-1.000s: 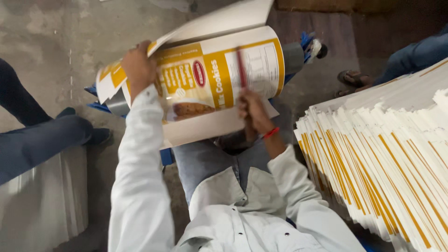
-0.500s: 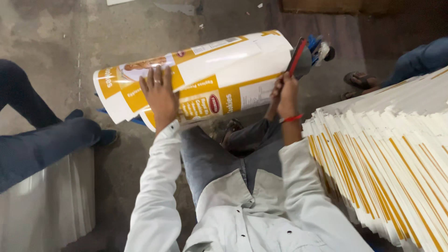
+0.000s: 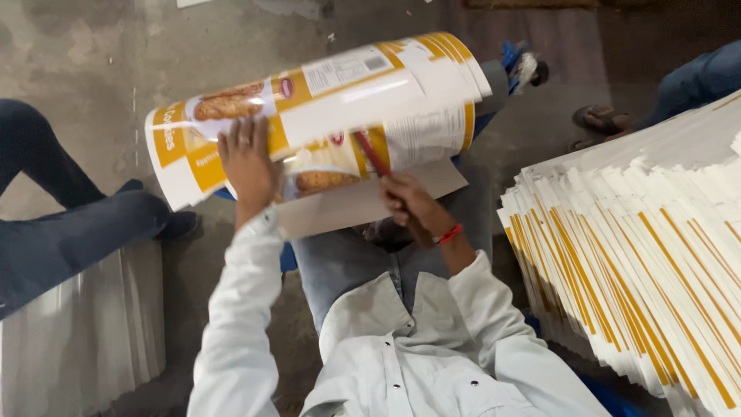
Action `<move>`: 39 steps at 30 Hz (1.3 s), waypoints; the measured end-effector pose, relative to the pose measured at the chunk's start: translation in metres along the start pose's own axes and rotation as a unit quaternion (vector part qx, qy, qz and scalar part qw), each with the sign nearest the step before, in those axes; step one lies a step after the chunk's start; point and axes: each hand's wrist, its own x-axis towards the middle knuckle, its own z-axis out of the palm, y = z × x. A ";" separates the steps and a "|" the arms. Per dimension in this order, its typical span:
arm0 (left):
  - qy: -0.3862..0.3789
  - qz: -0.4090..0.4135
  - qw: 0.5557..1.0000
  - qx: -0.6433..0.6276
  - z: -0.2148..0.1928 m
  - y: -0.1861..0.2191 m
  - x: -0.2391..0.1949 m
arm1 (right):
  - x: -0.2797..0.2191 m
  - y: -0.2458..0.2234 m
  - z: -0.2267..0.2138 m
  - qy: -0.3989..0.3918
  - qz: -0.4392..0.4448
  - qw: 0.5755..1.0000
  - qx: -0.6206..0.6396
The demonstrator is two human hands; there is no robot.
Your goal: The person uses a wooden tool to score and fold sheets of printed cookie packaging by hand, placing the finished flat boxes onto a conveyor belt.
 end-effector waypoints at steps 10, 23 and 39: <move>-0.091 -0.092 0.992 0.009 0.057 -0.026 0.085 | 0.047 -0.067 -0.147 0.259 -0.218 0.940 0.033; 0.080 -0.003 0.988 0.134 0.010 0.030 -0.084 | 0.027 0.065 0.046 0.001 -0.020 1.000 0.000; -0.054 -0.045 0.998 0.005 0.042 -0.001 0.055 | 0.058 -0.031 -0.137 0.319 -0.223 0.920 0.041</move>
